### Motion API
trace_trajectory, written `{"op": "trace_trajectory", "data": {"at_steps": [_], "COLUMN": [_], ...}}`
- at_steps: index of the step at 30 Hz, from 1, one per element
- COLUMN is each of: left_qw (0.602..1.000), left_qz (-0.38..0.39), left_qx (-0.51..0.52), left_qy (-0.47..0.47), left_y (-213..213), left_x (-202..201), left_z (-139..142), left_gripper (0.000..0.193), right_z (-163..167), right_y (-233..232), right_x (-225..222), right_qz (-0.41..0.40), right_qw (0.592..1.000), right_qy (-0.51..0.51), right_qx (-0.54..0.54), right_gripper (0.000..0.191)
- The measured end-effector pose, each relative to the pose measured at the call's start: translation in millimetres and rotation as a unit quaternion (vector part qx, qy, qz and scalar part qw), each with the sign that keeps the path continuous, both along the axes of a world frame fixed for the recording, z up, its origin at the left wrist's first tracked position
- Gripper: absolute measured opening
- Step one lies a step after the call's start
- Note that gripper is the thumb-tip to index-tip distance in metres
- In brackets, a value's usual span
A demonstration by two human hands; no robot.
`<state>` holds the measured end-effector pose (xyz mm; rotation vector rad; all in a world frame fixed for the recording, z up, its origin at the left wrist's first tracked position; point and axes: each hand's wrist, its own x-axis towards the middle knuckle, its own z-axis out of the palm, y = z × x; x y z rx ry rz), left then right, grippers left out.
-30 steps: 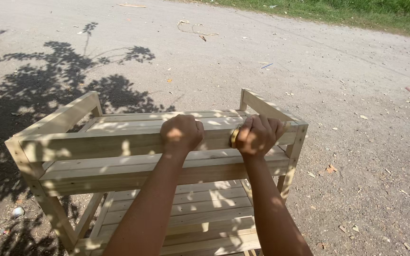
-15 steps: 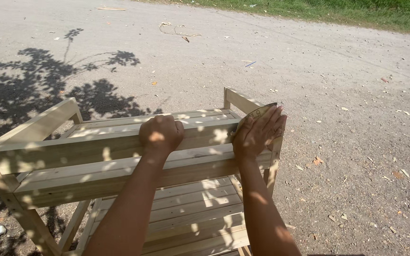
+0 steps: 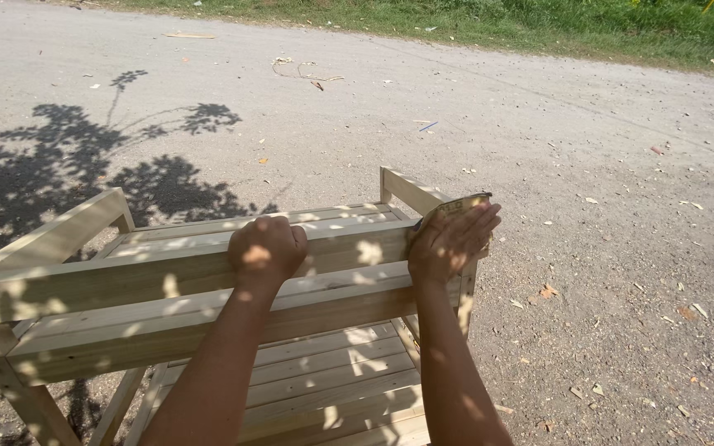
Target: The person sands a small unfinished wooden shelf unit outdoors, rubbing sandpaper over the slatted shelves, top rails, side panels and edges. They rotate and reposition the furniture between sections to reach different surfaces, working over the frame piece by piece.
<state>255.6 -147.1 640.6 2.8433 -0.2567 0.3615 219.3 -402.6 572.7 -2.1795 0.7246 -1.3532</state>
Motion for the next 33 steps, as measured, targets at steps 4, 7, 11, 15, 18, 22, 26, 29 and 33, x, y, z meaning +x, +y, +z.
{"op": "trace_trajectory", "data": {"at_steps": [4,7,11,15,18,22,26,29,33], "left_qw": [1.0,0.999,1.0,0.999,0.999,0.992,0.997,0.999,0.998], "left_qz": [-0.02,-0.03,-0.001,-0.006,-0.025,-0.045,-0.019,-0.011,-0.037], "left_qx": [-0.01,-0.022,0.001,-0.003,-0.011,-0.031,-0.011,-0.022,-0.027], "left_qy": [0.008,-0.021,-0.027,-0.035,-0.035,-0.118,-0.077,-0.021,-0.051], "left_y": [5.0,4.5,-0.4,-0.6,2.5,3.8,-1.6,-3.2,0.4], "left_x": [-2.4,-2.9,-0.6,6.4,8.9,7.5,2.9,0.8,-2.0], "left_z": [1.6,1.3,-1.2,-4.1,-7.9,-10.5,-8.1,-3.6,1.8], "left_gripper": [0.042,0.041,0.042,0.041,0.042,0.04,0.042,0.045,0.04], "right_z": [-37.5,-26.5,8.6,-19.6,-46.1,-30.4,0.4,-0.5,4.7], "right_y": [87.3,42.7,-29.3,54.5,101.4,33.3,-22.1,44.1,130.4], "right_x": [-10.9,-15.3,1.7,3.5,-6.8,-10.1,-6.4,-3.0,-11.8], "right_qz": [0.086,0.089,-0.031,0.02,0.179,0.146,-0.028,-0.002,0.195], "right_qw": [0.982,0.984,0.999,0.992,0.949,0.943,0.997,0.992,0.94], "right_qy": [0.063,0.053,0.032,0.03,0.071,0.025,0.05,0.006,0.067], "right_qx": [-0.153,-0.142,-0.003,-0.125,-0.252,-0.297,-0.061,-0.126,-0.273], "right_gripper": [0.081,0.084,0.088,0.083,0.078,0.071,0.077,0.071,0.06]}}
